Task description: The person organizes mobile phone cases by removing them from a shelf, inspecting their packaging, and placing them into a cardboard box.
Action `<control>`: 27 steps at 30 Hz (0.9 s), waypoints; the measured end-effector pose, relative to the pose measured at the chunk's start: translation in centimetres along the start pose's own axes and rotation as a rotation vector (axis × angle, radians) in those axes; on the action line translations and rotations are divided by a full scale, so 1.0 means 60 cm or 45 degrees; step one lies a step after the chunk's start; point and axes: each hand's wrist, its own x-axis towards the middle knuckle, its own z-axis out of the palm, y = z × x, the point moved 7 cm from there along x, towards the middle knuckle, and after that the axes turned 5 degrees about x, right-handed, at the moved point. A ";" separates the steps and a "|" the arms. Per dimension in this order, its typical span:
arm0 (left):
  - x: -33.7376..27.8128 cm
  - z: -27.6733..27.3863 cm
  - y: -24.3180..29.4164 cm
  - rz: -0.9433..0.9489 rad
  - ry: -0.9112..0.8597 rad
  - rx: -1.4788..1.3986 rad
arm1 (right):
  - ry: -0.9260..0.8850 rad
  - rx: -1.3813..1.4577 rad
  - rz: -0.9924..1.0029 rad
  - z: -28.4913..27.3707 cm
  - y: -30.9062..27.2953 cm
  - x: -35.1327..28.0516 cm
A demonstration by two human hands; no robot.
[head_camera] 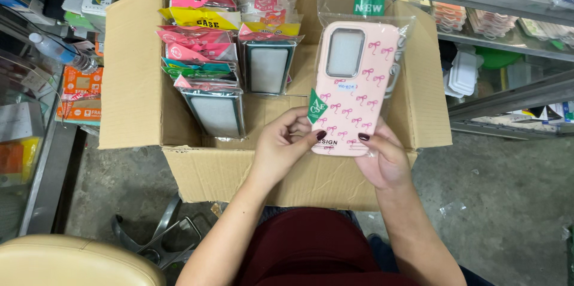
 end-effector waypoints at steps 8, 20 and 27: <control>0.002 -0.006 -0.006 0.066 -0.028 0.082 | 0.123 -0.143 -0.043 -0.022 0.007 -0.006; -0.008 0.037 0.078 0.330 0.033 0.306 | 0.281 -1.807 -0.570 0.084 -0.038 -0.036; 0.016 -0.003 0.007 0.210 0.251 0.145 | -0.174 -2.282 -0.539 0.152 0.014 -0.017</control>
